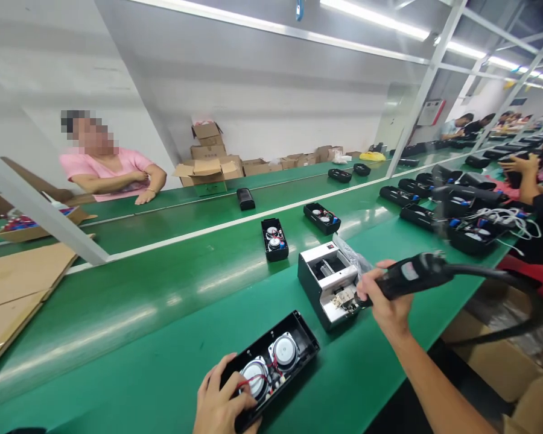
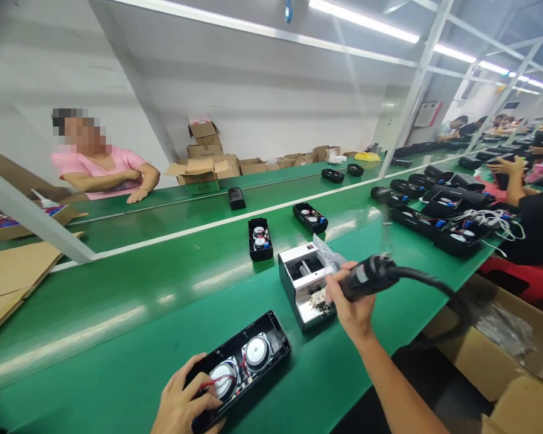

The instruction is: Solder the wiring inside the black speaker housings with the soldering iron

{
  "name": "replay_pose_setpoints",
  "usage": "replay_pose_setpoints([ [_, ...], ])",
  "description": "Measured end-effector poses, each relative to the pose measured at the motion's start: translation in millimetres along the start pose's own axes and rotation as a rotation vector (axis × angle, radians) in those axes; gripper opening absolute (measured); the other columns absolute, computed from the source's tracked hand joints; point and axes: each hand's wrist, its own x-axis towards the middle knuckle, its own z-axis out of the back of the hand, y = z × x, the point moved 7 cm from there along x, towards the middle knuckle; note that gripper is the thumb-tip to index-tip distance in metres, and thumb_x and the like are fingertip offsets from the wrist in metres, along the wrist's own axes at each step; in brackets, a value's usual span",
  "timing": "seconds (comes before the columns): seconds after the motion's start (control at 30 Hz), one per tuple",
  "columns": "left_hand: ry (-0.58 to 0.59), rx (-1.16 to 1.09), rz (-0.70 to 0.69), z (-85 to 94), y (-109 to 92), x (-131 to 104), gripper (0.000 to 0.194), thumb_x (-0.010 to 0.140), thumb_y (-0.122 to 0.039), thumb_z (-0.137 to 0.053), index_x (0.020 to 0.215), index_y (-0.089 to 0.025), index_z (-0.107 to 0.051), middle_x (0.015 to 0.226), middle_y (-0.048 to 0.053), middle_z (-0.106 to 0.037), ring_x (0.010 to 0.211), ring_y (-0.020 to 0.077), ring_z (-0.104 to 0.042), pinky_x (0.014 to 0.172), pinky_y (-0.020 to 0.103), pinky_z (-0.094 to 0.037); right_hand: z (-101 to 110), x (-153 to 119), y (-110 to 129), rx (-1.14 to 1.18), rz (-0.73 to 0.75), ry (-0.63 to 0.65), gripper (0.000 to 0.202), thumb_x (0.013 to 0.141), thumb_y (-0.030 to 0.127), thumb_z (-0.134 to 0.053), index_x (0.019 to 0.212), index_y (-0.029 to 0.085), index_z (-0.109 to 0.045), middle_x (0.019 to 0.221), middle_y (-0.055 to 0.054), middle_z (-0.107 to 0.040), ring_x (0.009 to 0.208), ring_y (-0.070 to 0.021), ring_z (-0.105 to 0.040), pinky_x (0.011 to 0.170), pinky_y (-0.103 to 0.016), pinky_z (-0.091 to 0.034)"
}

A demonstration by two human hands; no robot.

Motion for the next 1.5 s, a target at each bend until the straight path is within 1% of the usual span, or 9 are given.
replay_pose_setpoints([
  [0.1, -0.005, 0.04, -0.001, -0.4, -11, 0, 0.021, 0.059, -0.017, -0.08, 0.072, -0.031, -0.074, 0.089, 0.0, -0.072, 0.132, 0.0389, -0.059, 0.102, 0.052, -0.044, -12, 1, -10, -0.104, -0.056, 0.09, 0.028, 0.092, 0.032, -0.075, 0.101, 0.022, -0.05, 0.056, 0.009, -0.058, 0.051, -0.0128, -0.053, 0.07, -0.036, -0.05],
  [0.17, -0.001, 0.06, 0.0, 0.5, -19, 1, 0.023, 0.056, -0.015, -0.079, 0.072, -0.031, -0.073, 0.088, 0.0, -0.072, 0.131, 0.0402, -0.059, 0.102, 0.054, -0.044, -21, -7, -13, -0.093, -0.127, 0.194, 0.029, 0.092, 0.032, -0.077, 0.105, 0.022, -0.053, 0.056, 0.009, -0.057, 0.049, -0.0128, -0.052, 0.062, -0.033, -0.049],
  [0.27, -0.005, 0.026, 0.034, 4.5, -25, 4, 0.025, 0.056, -0.013, -0.078, 0.072, -0.032, -0.074, 0.087, 0.0, -0.071, 0.131, 0.0408, -0.059, 0.102, 0.056, -0.043, -38, -34, -4, 0.13, -0.222, 0.306, 0.034, 0.097, 0.032, -0.073, 0.121, 0.026, -0.05, 0.063, 0.01, -0.055, 0.047, -0.0119, -0.049, 0.051, -0.029, -0.044],
  [0.4, 0.0, -0.066, 0.132, 9.2, -26, 7, 0.025, 0.058, -0.012, -0.074, 0.072, -0.033, -0.074, 0.088, -0.001, -0.071, 0.136, 0.0393, -0.057, 0.105, 0.056, -0.041, -68, -78, 20, 0.489, -0.24, 0.359, 0.038, 0.103, 0.025, -0.064, 0.135, 0.033, -0.044, 0.07, 0.009, -0.052, 0.049, -0.01, -0.048, 0.048, -0.026, -0.044],
  [0.6, 0.036, -0.165, 0.202, 10.3, -26, 8, 0.023, 0.059, -0.012, -0.075, 0.072, -0.032, -0.073, 0.09, -0.002, -0.073, 0.138, 0.0373, -0.055, 0.111, 0.057, -0.037, -102, -114, 19, 0.537, -0.351, 0.371, 0.035, 0.103, 0.03, -0.067, 0.133, 0.031, -0.049, 0.071, 0.009, -0.052, 0.052, -0.0075, -0.049, 0.052, -0.023, -0.043],
  [1.1, 0.038, -0.197, 0.199, 4.2, -21, 3, 0.025, 0.059, -0.011, -0.076, 0.073, -0.03, -0.073, 0.092, -0.001, -0.073, 0.139, 0.038, -0.054, 0.113, 0.06, -0.036, -106, -124, 2, 0.476, -0.265, 0.444, 0.035, 0.104, 0.026, -0.062, 0.134, 0.032, -0.046, 0.072, 0.008, -0.052, 0.051, -0.009, -0.048, 0.05, -0.024, -0.043],
  [1.33, 0.054, -0.172, 0.17, 6.6, -25, 4, 0.026, 0.061, -0.008, -0.075, 0.074, -0.03, -0.073, 0.09, 0.0, -0.072, 0.14, 0.0403, -0.052, 0.112, 0.064, -0.034, -103, -135, 4, 0.306, -0.107, 0.564, 0.03, 0.105, 0.02, -0.057, 0.128, 0.033, -0.044, 0.076, 0.006, -0.054, 0.052, -0.0098, -0.048, 0.049, -0.025, -0.043],
  [1.4, 0.044, -0.172, 0.17, 7.4, -25, 3, 0.026, 0.061, -0.007, -0.076, 0.074, -0.03, -0.073, 0.088, 0.0, -0.071, 0.139, 0.0407, -0.052, 0.111, 0.063, -0.035, -103, -138, 5, 0.25, -0.072, 0.596, 0.032, 0.105, 0.019, -0.056, 0.129, 0.033, -0.042, 0.079, 0.005, -0.058, 0.053, -0.0108, -0.05, 0.053, -0.028, -0.047],
  [1.5, 0.047, -0.166, 0.159, 6.9, -25, 2, 0.026, 0.061, -0.008, -0.077, 0.074, -0.029, -0.072, 0.087, 0.001, -0.071, 0.138, 0.0417, -0.053, 0.108, 0.063, -0.037, -105, -141, 12, 0.168, 0.013, 0.627, 0.032, 0.103, 0.02, -0.057, 0.128, 0.034, -0.043, 0.081, 0.003, -0.063, 0.063, -0.0154, -0.059, 0.071, -0.036, -0.057],
])
